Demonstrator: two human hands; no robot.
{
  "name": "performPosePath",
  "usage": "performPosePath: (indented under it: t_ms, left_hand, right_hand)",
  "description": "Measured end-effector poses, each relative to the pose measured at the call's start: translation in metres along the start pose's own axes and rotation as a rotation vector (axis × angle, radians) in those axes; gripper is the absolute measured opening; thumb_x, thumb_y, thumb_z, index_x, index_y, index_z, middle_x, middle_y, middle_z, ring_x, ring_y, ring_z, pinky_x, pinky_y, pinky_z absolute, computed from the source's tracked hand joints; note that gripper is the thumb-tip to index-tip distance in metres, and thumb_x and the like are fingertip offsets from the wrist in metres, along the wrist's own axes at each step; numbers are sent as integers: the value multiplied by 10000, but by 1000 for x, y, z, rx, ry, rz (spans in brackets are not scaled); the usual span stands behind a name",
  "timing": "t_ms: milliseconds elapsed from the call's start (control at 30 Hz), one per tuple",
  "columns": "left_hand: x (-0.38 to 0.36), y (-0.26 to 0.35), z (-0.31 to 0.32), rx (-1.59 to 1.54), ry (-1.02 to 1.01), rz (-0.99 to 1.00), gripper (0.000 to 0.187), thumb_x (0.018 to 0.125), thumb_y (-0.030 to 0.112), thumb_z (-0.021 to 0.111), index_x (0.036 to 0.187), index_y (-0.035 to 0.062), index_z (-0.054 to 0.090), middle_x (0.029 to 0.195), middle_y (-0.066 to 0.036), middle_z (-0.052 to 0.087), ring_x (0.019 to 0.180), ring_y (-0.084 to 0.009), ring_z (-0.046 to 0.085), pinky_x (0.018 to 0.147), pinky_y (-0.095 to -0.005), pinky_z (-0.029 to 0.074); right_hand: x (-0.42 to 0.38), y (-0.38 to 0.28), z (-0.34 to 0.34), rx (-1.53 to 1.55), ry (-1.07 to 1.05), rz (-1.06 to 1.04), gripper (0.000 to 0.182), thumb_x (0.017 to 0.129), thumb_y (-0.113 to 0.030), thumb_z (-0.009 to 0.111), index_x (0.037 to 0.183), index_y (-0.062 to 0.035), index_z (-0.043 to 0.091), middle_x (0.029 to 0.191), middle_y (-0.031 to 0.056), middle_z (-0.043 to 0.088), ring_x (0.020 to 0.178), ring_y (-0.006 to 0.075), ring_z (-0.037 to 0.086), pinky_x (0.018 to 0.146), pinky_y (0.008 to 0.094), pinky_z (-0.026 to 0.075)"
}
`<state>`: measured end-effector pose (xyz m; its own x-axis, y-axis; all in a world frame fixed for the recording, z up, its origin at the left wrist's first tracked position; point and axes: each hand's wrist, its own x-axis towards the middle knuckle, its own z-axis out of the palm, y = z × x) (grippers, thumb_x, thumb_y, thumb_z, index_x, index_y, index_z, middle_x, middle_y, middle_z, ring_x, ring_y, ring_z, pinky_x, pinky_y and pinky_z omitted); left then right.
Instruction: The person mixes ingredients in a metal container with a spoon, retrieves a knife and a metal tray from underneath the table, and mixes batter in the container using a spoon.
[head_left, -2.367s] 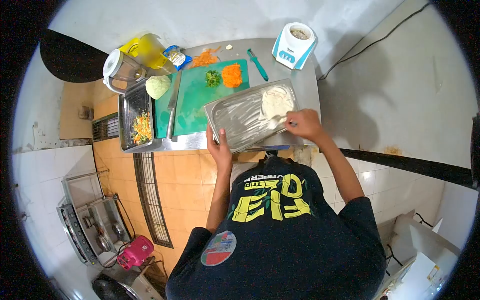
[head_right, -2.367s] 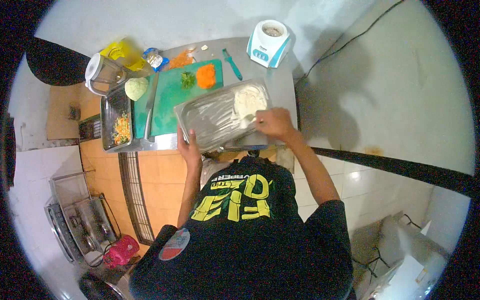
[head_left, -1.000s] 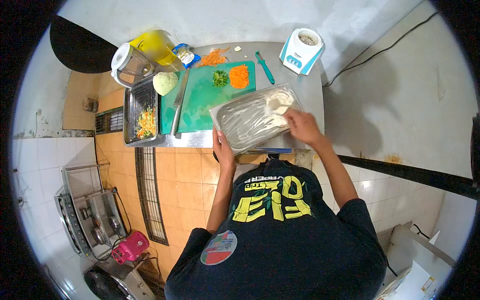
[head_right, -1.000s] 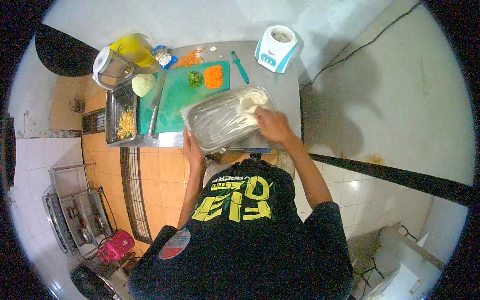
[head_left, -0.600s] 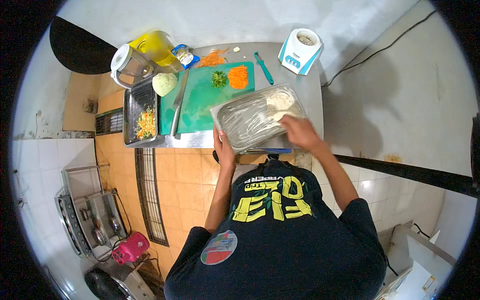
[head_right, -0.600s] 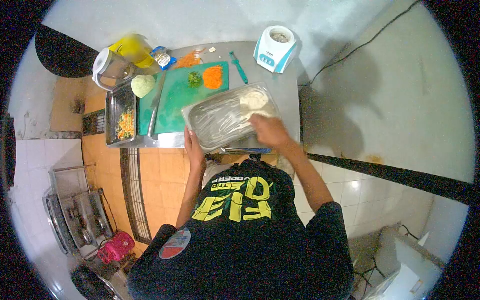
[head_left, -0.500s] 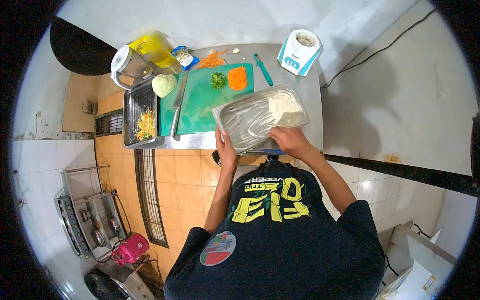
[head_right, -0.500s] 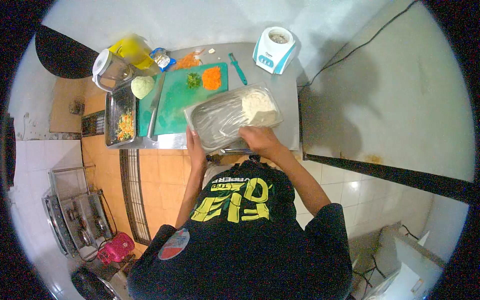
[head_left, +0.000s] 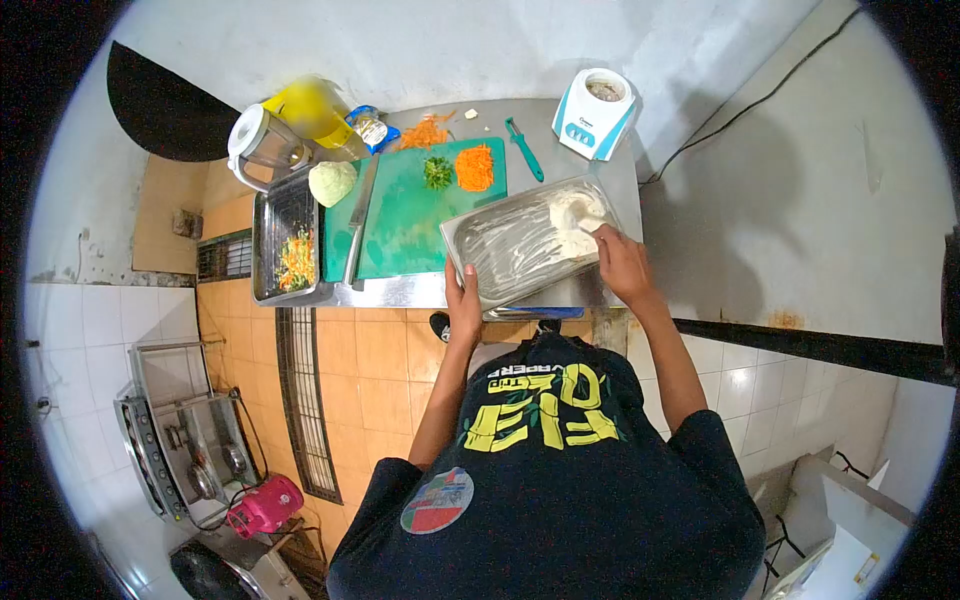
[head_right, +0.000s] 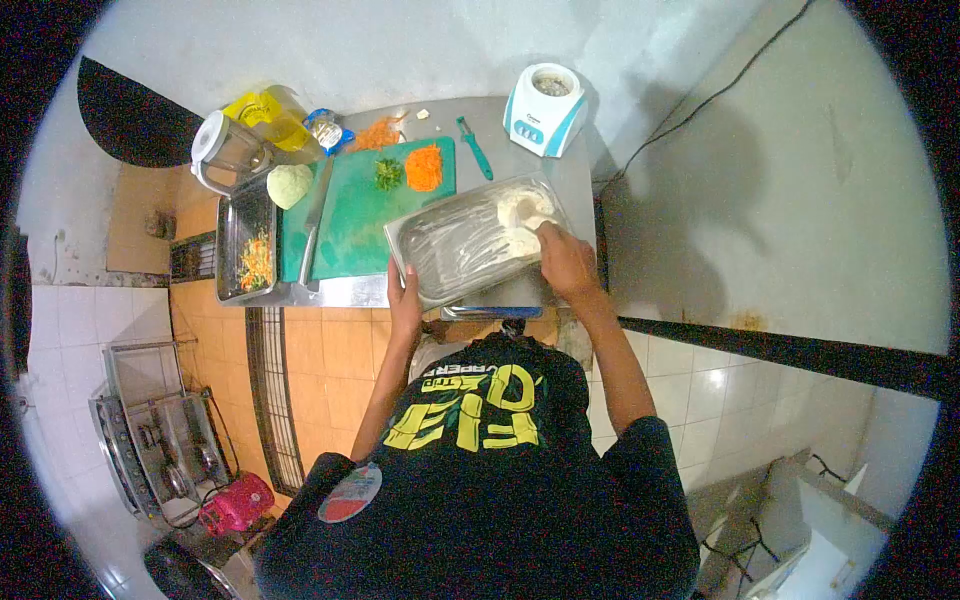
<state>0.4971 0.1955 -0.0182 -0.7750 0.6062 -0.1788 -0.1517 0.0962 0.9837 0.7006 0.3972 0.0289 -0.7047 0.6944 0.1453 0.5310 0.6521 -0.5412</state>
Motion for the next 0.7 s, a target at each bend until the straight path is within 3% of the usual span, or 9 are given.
performPosePath:
  t_ms: [67,200,300,400,600,700]
  left_hand:
    - [4,-4,0,8,-15,-3,613,1061,296,499,1531,-43,298,1518,-196,417,1370,-263,419,1134,-367,331]
    - [0,-6,1,9,-51,-25,621,1058,295,514,1529,-47,298,1513,-199,425,1359,-263,432,1124,-364,343]
    - [2,-1,0,-1,-70,-28,627,1057,304,520,1526,-51,301,1507,-201,434,1344,-263,449,1111,-360,358]
    - [2,-5,-3,25,-75,-10,609,1056,312,524,1514,-42,332,1483,-189,463,1307,-255,484,1086,-353,386]
    - [0,-16,-7,15,-118,0,520,1041,249,557,1473,-9,423,1370,-151,564,1179,-215,560,1003,-342,447]
    - [0,-27,-11,8,-149,-19,516,1024,210,584,1474,10,431,1333,-131,590,1119,-196,583,946,-324,476]
  right_hand:
    - [-7,-14,-14,86,128,-28,145,987,-170,521,1061,-71,598,955,193,691,843,428,667,720,526,527]
    - [-19,-17,19,80,54,-160,100,941,-93,582,1024,-50,615,874,163,686,756,385,672,645,450,523]
    - [-20,-12,34,68,165,-108,103,944,-105,577,1024,-54,619,869,159,687,764,387,670,650,458,525]
    - [-21,-9,27,-79,45,-80,104,946,-108,577,1024,-55,621,873,165,688,773,390,670,650,462,525]
    - [-18,-20,5,187,294,-84,118,967,-129,561,1034,-57,625,929,171,705,814,391,676,674,454,523]
    - [-23,0,24,-47,63,-92,128,972,-108,552,1061,-57,629,894,177,695,794,383,674,667,431,515]
